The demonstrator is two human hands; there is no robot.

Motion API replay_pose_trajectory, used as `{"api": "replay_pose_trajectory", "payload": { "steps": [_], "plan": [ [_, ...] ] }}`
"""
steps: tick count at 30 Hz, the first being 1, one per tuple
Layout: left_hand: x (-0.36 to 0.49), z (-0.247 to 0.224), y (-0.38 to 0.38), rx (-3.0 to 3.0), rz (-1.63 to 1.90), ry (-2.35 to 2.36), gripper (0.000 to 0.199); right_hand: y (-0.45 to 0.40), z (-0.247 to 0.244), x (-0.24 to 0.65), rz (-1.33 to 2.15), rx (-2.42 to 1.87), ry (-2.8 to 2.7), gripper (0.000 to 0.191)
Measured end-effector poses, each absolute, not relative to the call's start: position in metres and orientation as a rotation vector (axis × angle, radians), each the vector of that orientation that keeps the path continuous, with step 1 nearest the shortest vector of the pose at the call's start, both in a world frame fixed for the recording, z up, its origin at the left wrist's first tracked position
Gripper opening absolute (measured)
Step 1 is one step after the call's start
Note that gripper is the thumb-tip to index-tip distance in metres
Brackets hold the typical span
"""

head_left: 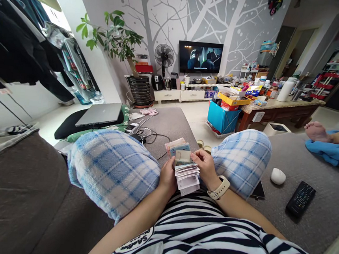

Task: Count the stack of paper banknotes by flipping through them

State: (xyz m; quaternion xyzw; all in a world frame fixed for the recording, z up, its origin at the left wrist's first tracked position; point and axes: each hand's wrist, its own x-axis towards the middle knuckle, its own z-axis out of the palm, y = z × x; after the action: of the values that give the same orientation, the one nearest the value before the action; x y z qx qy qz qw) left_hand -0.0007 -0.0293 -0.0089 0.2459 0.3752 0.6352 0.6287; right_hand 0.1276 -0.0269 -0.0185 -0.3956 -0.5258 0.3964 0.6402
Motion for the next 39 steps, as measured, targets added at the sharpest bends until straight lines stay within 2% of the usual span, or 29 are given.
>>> {"api": "replay_pose_trajectory", "payload": {
  "steps": [8, 20, 39],
  "plan": [
    [0.000, -0.007, -0.030, 0.570, 1.448, 0.867, 0.014, -0.028, -0.018, 0.128, 0.912, -0.892, -1.182, 0.031],
    [0.000, -0.013, -0.027, 0.574, 1.438, 0.847, 0.022, -0.029, -0.018, 0.128, 0.891, -0.894, -1.188, 0.030],
    [0.000, -0.016, -0.026, 0.578, 1.431, 0.842, 0.022, -0.030, -0.016, 0.128, 0.875, -0.906, -1.206, 0.032]
  ]
}}
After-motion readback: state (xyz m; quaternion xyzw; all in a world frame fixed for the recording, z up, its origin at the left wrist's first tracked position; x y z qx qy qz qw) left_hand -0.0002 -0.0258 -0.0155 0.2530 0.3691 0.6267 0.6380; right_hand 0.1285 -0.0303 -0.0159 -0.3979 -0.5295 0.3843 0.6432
